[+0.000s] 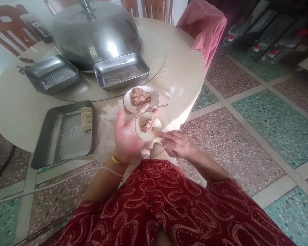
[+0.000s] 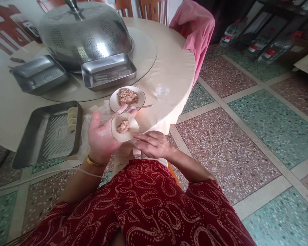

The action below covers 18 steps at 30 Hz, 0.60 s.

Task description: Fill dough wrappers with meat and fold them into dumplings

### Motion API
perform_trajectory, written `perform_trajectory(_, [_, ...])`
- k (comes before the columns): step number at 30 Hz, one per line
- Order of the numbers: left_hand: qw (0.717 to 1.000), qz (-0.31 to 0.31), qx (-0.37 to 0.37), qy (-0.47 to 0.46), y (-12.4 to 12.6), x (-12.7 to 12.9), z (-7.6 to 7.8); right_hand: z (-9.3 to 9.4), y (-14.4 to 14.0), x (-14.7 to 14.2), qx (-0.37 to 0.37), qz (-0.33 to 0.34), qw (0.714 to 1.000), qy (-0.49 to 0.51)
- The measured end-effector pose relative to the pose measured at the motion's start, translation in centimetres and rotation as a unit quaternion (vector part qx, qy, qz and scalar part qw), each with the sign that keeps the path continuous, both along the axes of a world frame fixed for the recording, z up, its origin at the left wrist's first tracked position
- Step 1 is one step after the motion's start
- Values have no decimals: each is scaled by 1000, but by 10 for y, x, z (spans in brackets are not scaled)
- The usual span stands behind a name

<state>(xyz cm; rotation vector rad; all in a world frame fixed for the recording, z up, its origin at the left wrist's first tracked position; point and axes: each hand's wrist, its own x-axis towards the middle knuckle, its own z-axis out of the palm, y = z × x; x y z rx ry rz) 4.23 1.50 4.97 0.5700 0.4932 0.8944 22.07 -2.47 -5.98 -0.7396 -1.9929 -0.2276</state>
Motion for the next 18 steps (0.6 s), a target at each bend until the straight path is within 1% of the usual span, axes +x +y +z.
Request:
perform_trajectory(2, [999,-17,-26,-8,-3,3,-1,3,-2,2,24,-19,999,33])
perform_trajectory(5, [996,-33,-81,-21,-7,8,-4,4,-5,4,35,-11,999,21])
perform_trajectory(7, [993,-27,-115,-30,-7,10,-6,1,-7,5,27,-9,1000,9])
perform_trajectory(9, [989,-21,-137,-42,-6,10,-8,-4,-5,7,4,-28,1000,7])
perform_trajectory(12, [986,-31,-151,-62,-6,9,-6,-9,3,9,-22,-86,996,19])
perform_trajectory(14, [986,-39,-153,-59,-6,9,-2,-10,10,8,-16,-109,993,39])
perform_trajectory(15, [986,-42,-151,-50,-6,9,-1,-9,13,7,-5,-109,993,52])
perform_trajectory(18, [990,-47,-134,-10,-7,10,2,-5,18,5,41,-76,993,83])
